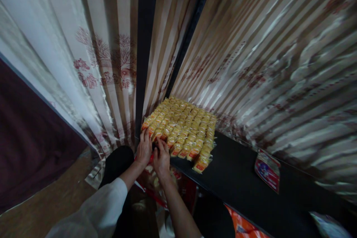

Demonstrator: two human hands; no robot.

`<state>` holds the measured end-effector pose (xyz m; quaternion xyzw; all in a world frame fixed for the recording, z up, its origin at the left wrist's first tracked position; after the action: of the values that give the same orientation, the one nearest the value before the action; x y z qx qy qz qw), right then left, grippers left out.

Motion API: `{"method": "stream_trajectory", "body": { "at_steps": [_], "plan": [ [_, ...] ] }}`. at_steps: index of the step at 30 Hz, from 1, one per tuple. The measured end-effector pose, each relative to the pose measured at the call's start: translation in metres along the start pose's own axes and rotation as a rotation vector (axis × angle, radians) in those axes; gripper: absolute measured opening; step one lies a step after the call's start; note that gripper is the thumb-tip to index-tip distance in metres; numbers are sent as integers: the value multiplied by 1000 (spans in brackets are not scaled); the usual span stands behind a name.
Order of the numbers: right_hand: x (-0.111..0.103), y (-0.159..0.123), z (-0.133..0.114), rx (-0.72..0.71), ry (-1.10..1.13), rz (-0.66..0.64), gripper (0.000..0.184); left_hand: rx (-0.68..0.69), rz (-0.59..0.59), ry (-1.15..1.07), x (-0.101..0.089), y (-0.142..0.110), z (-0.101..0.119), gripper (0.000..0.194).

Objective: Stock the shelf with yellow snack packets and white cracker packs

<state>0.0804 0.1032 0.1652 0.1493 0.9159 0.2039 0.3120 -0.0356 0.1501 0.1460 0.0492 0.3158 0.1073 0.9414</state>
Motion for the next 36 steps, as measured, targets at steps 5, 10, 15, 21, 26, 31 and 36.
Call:
{"method": "stream_trajectory", "body": {
  "at_steps": [5,10,15,21,26,31,36],
  "plan": [
    [3,-1,-1,1,-44,2,47,-26,-53,178,8,-3,-10,54],
    [7,1,-9,-36,-48,-37,50,-7,-90,44,13,-6,-14,52],
    [8,5,-10,-38,-78,-39,53,48,-175,-55,18,-10,-15,53],
    [18,7,-2,-10,-174,-77,52,86,-241,-22,23,0,-13,55],
    [23,5,0,-15,-225,-50,57,73,-283,115,29,3,-18,58],
    [27,8,2,0,-251,-77,59,99,-260,75,27,7,-16,59],
    [26,12,1,16,-263,-105,57,80,-277,-6,27,4,-14,57]
  ]
}}
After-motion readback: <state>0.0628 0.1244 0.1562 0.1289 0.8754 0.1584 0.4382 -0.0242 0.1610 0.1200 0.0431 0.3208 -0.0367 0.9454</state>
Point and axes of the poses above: each hand's wrist, its own y-axis towards the middle knuckle, its own x-axis out of the palm, z = x × y, the point moved 10 cm from there along y, towards the middle knuckle, and after that the axes turned 6 degrees about -x, right-handed, at the moved point
